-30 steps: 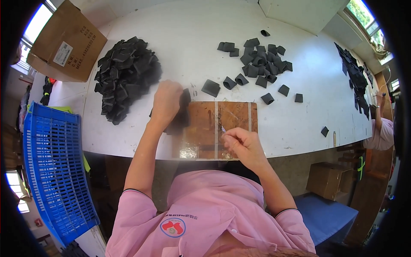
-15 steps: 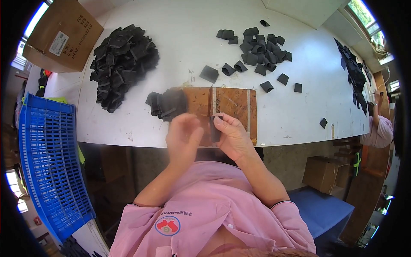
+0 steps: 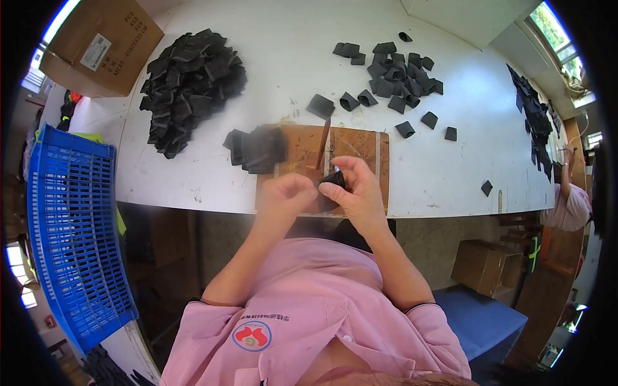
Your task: Cleaning and sorting small black plastic or rubber components at a workbench.
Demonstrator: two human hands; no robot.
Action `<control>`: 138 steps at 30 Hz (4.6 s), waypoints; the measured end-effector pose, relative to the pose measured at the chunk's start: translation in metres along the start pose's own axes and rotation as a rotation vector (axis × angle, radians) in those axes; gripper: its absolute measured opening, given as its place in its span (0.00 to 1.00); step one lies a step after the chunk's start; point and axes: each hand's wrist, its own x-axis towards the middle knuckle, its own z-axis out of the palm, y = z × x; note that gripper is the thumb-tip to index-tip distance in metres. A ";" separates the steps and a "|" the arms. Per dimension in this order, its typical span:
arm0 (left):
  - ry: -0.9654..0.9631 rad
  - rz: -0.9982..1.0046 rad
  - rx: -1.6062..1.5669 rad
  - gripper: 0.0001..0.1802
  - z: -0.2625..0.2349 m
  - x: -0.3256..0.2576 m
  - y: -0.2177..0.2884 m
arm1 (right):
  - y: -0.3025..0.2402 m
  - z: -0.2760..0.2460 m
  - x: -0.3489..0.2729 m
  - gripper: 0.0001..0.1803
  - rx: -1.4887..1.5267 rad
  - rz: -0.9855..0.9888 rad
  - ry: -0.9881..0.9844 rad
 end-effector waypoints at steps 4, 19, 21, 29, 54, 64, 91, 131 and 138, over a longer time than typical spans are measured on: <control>0.147 0.287 0.296 0.02 0.010 -0.003 0.000 | -0.004 0.008 -0.007 0.20 -0.630 -0.585 0.311; -0.017 -0.033 -0.604 0.06 0.020 -0.002 0.018 | -0.008 0.010 0.001 0.01 -0.130 -0.296 0.119; 0.137 0.090 -0.080 0.08 0.022 -0.003 0.020 | -0.018 0.004 0.000 0.02 0.198 0.003 -0.033; 0.058 0.227 -0.442 0.08 0.024 0.013 0.044 | -0.067 0.005 0.007 0.13 0.256 0.052 -0.283; 0.134 0.582 -0.416 0.05 0.034 0.024 0.071 | -0.083 0.024 0.022 0.12 -0.724 -1.092 0.303; 0.192 0.581 -0.254 0.04 0.031 0.011 0.058 | -0.065 0.019 0.031 0.11 -0.696 -1.176 0.238; 0.511 0.130 1.675 0.08 -0.024 0.099 -0.007 | -0.008 -0.016 0.004 0.15 -0.108 -0.011 -0.049; 0.515 0.808 0.666 0.07 0.019 0.008 0.010 | -0.019 0.023 0.007 0.06 0.921 0.193 -0.295; -0.551 0.002 -1.051 0.14 0.017 0.000 0.075 | -0.097 0.017 0.002 0.13 0.122 -0.200 -0.280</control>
